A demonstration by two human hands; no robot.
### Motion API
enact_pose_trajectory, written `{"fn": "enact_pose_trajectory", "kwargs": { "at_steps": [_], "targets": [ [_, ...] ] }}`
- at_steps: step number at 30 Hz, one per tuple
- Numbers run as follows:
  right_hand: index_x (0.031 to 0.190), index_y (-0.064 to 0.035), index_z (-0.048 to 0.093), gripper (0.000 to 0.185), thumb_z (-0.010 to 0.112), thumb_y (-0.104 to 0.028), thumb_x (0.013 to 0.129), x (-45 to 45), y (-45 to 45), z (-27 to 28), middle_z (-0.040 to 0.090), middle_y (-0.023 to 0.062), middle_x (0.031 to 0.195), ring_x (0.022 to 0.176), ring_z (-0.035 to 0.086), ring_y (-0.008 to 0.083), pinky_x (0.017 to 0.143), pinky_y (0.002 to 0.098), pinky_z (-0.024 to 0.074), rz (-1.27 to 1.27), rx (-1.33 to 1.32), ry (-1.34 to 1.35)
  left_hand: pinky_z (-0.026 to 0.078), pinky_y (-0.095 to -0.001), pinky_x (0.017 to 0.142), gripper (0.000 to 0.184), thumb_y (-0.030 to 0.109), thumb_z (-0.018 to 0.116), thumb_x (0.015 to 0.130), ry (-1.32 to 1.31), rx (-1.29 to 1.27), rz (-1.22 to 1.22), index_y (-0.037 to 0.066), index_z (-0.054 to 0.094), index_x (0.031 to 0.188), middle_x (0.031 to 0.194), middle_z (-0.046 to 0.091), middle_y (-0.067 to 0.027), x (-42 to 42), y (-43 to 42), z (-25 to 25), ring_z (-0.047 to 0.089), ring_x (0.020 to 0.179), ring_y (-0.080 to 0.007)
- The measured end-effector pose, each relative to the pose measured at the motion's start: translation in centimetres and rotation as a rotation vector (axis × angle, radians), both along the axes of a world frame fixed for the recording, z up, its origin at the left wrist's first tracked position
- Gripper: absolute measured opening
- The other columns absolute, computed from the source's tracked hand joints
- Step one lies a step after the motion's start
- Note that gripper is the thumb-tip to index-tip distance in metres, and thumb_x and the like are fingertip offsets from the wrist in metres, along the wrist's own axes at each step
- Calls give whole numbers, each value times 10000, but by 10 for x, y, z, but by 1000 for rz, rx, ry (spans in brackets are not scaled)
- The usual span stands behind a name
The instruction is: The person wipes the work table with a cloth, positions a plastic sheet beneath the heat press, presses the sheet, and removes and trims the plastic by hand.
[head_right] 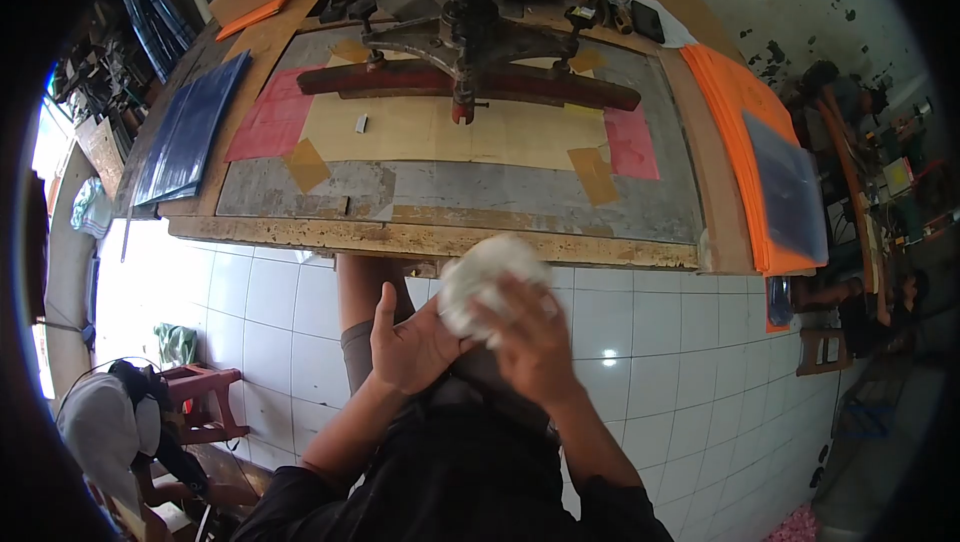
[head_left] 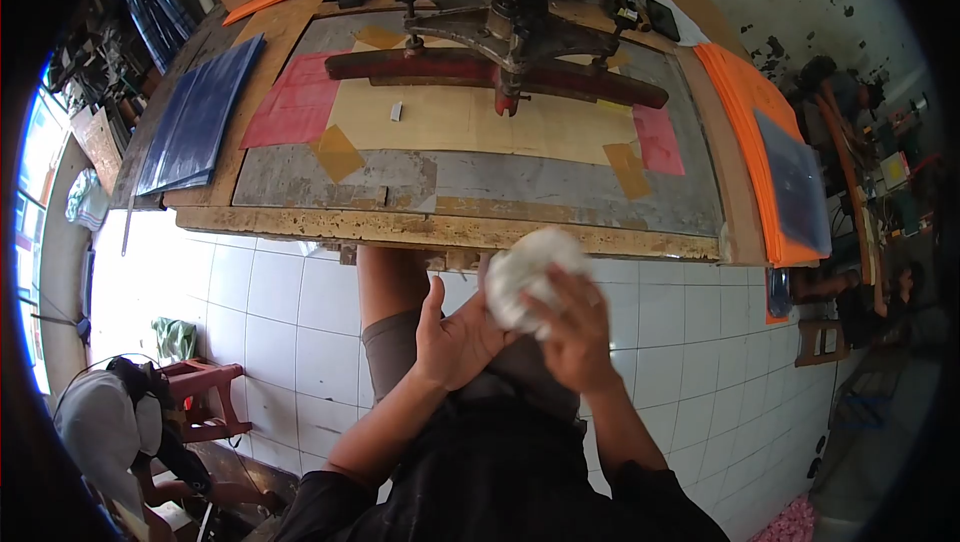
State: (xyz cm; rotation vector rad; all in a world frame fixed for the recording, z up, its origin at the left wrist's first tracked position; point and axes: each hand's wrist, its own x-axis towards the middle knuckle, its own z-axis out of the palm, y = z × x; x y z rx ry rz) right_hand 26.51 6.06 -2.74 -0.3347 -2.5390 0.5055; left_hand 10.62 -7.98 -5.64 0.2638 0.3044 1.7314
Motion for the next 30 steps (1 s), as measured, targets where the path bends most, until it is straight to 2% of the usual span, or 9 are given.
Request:
{"fn": "enact_pose_trajectory", "kwargs": {
  "at_steps": [2,4,7,11,14,18,22,24,30],
  "targets": [
    [1483,-178,699,573,640,5,943,6,22,-4,554,154,1639,1572,457,389,1241,612,363,-195,18,44,235,-490,1341,1118,882,198,1025,56,76,-34,32,204,1750,1782,335,-139,0,3,7,360,1622,-305],
    [1495,-162,686,568,639,-2,952,-1,13,-1,537,157,1653,1577,452,392,1259,624,350,-166,-45,105,228,-479,1344,1118,881,198,1026,31,80,-52,30,203,1750,1781,335,-146,3,3,8,355,1623,-311],
    [1495,-190,688,569,652,-8,957,-13,-22,13,525,163,1663,1566,462,400,1283,611,346,209,-134,-19,182,-477,1362,1149,901,182,1010,-181,-266,52,27,178,1754,1792,298,-179,10,0,15,298,1652,-340],
    [1453,-181,721,534,624,10,964,-9,10,0,537,178,1651,1539,486,416,1283,615,342,-10,-41,78,153,-484,1365,1184,940,156,976,-39,105,2,57,169,1764,1800,271,-195,-2,0,13,250,1671,-354],
    [1452,-153,722,531,574,37,979,-1,32,2,549,202,1632,1529,486,452,1283,610,330,-232,-6,80,160,-477,1364,1185,935,144,979,-17,159,-44,45,167,1762,1802,270,-187,-7,-5,26,244,1674,-346],
    [1410,-168,757,530,646,64,947,-8,-5,8,602,158,1590,1530,509,402,1246,572,411,193,-94,52,154,-489,1364,1194,923,136,984,-29,-93,18,12,147,1756,1809,226,-234,-1,-5,22,251,1672,-374],
    [1379,-158,773,496,634,52,952,7,26,-8,625,125,1574,1489,557,380,1229,550,423,-40,-57,106,159,-511,1359,1180,911,128,993,38,89,16,8,177,1752,1801,223,-269,-12,-9,17,268,1664,-392],
    [1365,-81,767,491,550,104,964,25,47,-3,636,211,1542,1477,565,411,1232,518,429,-154,25,95,162,-518,1359,1152,893,133,1007,34,141,28,12,211,1746,1794,236,-276,-16,-13,12,276,1660,-399],
    [1460,-9,668,440,559,21,1035,51,57,-6,667,204,1443,1348,645,339,1162,431,478,-350,-430,339,255,-550,1341,970,777,305,1068,-173,46,25,29,388,1680,1672,468,-256,-8,1,-31,388,1602,-417]
  ]
}}
